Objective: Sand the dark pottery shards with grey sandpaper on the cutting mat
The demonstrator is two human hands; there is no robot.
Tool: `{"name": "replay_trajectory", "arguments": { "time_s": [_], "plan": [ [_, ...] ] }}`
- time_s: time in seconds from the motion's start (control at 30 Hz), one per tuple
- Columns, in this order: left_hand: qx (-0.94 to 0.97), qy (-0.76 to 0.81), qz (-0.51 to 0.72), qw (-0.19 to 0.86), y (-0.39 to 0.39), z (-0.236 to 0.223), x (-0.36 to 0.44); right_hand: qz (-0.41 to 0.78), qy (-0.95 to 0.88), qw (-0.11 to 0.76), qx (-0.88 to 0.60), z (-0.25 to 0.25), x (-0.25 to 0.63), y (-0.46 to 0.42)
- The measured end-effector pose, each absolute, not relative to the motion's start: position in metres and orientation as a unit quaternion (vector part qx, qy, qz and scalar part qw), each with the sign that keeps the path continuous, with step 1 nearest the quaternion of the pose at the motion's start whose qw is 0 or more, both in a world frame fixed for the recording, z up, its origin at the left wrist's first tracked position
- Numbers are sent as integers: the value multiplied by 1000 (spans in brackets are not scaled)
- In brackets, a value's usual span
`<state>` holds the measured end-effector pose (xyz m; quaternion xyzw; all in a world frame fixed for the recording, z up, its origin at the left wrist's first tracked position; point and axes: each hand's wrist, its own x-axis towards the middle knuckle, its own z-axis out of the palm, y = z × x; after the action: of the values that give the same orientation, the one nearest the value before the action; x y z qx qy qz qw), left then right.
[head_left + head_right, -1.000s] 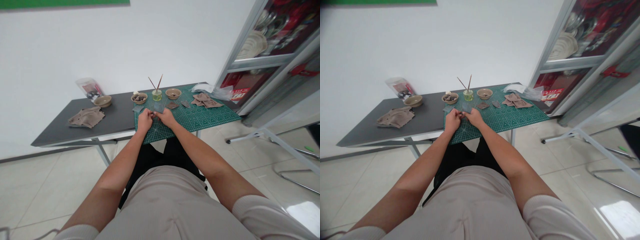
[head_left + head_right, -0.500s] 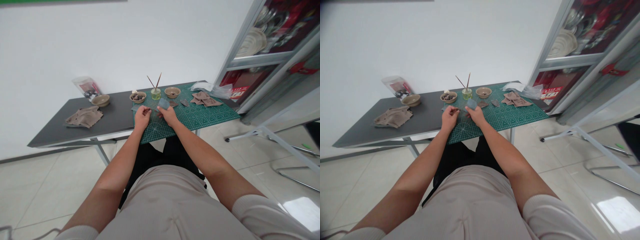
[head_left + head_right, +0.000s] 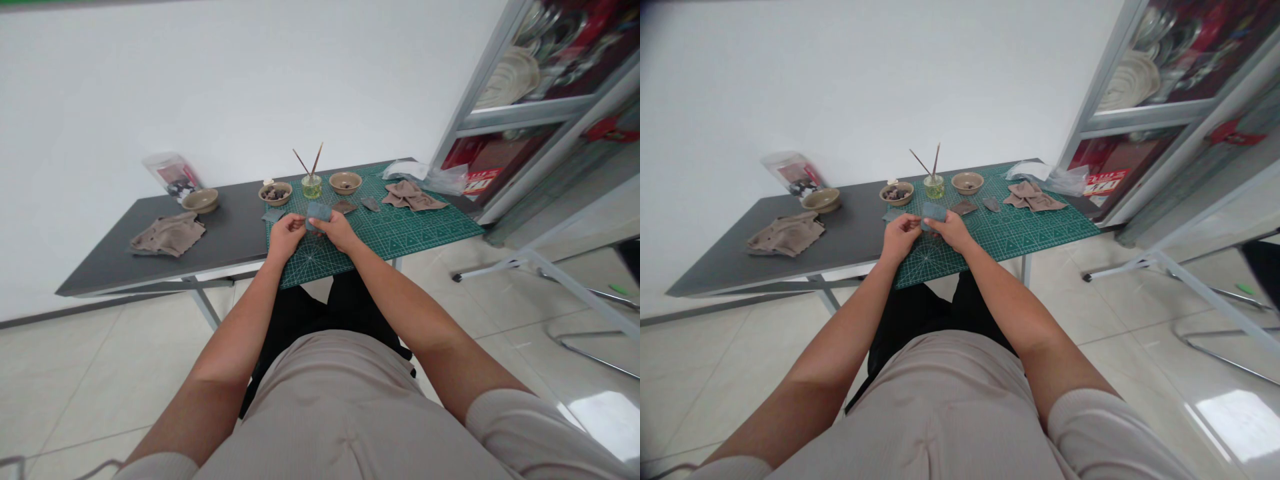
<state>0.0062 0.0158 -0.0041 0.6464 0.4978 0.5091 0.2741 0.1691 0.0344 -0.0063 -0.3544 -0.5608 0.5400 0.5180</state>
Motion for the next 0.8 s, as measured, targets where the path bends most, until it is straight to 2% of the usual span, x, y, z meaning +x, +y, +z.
{"name": "replay_trajectory", "arguments": {
  "time_s": [0.4,0.7,0.8],
  "plan": [
    [689,552,438,169,8,0,8,485,-611,484,-396,-5,169,35],
    [667,554,448,216,8,-2,8,465,-618,487,-405,-10,173,39],
    [677,557,441,193,7,0,9,462,-631,479,-399,-9,173,38]
  ]
}}
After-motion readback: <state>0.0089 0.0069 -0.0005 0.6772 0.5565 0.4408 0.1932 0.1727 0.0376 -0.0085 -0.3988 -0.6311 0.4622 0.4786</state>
